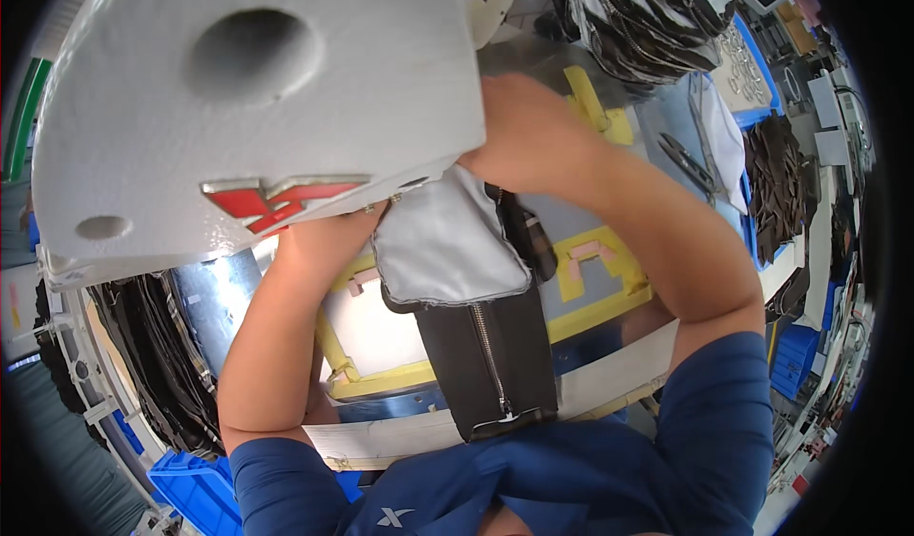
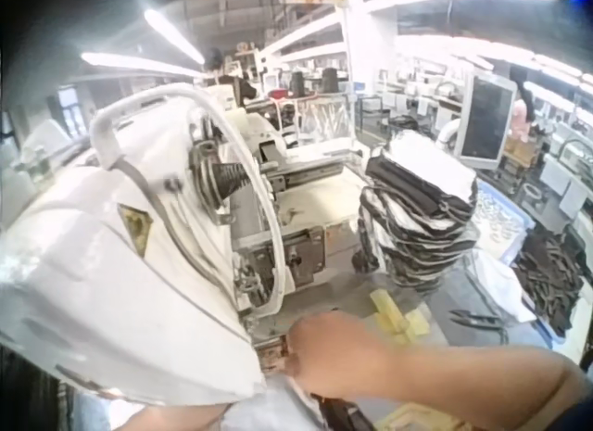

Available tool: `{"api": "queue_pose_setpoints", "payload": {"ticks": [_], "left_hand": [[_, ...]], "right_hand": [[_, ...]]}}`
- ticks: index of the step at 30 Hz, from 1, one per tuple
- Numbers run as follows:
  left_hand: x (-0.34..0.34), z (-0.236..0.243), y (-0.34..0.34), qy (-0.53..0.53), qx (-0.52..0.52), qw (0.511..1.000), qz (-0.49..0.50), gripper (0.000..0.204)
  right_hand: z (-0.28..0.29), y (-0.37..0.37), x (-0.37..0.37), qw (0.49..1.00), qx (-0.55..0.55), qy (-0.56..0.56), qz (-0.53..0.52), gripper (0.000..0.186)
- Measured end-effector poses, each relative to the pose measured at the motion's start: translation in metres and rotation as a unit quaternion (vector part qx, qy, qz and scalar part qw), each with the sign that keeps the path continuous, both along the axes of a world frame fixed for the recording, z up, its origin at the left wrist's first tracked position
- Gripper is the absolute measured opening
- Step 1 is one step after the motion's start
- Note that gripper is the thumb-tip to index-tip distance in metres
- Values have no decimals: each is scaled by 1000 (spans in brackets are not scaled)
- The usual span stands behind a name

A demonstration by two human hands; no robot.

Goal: The person sews zippers onto small fabric pouches using an industrial sewing machine. They repeatedly pick up a pouch, align the zipper, and guide the fabric through the machine to stitch the zipper in place. The person handles the pouches one at a time, inspecting the alignment before and after sewing.

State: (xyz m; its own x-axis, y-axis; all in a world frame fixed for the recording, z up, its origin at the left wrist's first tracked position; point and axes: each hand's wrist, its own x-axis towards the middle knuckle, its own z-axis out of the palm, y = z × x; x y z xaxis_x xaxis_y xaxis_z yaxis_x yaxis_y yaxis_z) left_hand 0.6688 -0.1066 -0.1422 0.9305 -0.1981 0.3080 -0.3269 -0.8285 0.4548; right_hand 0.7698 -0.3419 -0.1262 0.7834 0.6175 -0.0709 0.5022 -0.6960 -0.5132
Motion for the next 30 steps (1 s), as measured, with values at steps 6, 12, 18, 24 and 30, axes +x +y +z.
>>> {"api": "queue_pose_setpoints", "payload": {"ticks": [6, 12, 18, 24, 30], "left_hand": [[0, 2, 0, 15, 2, 1000, -16, 26], [-4, 3, -2, 51, -23, 998, 14, 26], [-6, -5, 2, 68, 4, 997, 34, 27], [-7, 7, -3, 133, -24, 989, 66, 28], [-7, 8, -3, 123, -11, 991, 59, 30]], "right_hand": [[4, -4, -2, 1000, 18, -19, 9, 27], [-3, -5, -1, 999, 41, -30, 12, 27], [-4, -6, -3, 997, 68, -28, 0, 26], [-1, -7, -5, 998, 55, -24, -8, 27], [-3, -7, -3, 999, 42, -26, -1, 26]]}}
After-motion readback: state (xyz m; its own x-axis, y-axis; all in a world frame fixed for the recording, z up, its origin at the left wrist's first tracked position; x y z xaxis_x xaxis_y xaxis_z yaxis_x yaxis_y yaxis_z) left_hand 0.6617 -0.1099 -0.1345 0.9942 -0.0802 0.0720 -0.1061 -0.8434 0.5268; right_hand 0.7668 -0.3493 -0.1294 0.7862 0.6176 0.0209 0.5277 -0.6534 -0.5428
